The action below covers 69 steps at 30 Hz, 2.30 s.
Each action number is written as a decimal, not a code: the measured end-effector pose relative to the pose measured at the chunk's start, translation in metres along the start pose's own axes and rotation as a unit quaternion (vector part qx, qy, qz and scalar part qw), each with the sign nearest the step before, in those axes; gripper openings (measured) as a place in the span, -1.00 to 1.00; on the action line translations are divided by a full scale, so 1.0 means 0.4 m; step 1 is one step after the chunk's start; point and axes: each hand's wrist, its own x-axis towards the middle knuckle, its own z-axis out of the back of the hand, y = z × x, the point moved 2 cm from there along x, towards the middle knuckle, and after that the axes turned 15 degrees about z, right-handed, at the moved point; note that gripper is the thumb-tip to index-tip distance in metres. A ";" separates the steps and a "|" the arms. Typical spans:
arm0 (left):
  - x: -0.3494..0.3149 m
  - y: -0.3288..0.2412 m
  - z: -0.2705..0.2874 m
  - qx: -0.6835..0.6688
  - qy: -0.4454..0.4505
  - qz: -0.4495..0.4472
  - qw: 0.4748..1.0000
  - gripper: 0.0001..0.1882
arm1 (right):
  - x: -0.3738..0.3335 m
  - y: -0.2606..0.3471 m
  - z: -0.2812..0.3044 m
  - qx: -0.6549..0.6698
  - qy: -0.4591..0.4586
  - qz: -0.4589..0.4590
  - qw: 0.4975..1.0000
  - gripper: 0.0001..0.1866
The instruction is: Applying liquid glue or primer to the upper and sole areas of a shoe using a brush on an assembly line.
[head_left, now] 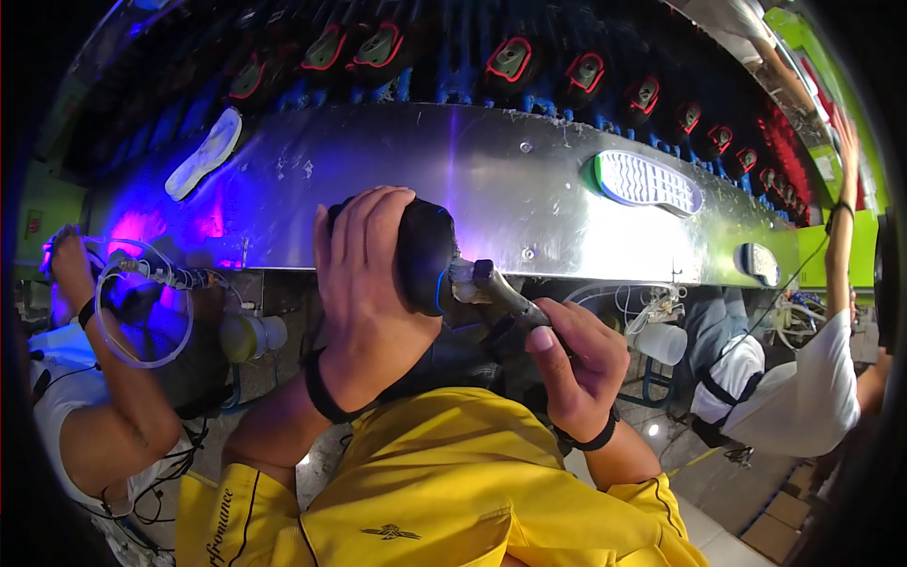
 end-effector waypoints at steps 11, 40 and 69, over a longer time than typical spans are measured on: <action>0.002 0.004 0.016 -0.012 0.038 0.005 0.999 -0.14 | 0.036 -0.034 -0.032 0.155 -0.018 -0.237 0.959 -0.68; 0.186 0.018 0.031 0.037 0.153 0.034 0.987 -0.20 | 0.199 -0.055 0.008 -0.083 -0.002 0.071 0.994 -0.78; 0.296 0.282 -0.008 -0.158 0.250 0.086 0.951 0.06 | 0.085 -0.259 -0.094 0.189 -0.070 -0.281 0.939 -0.71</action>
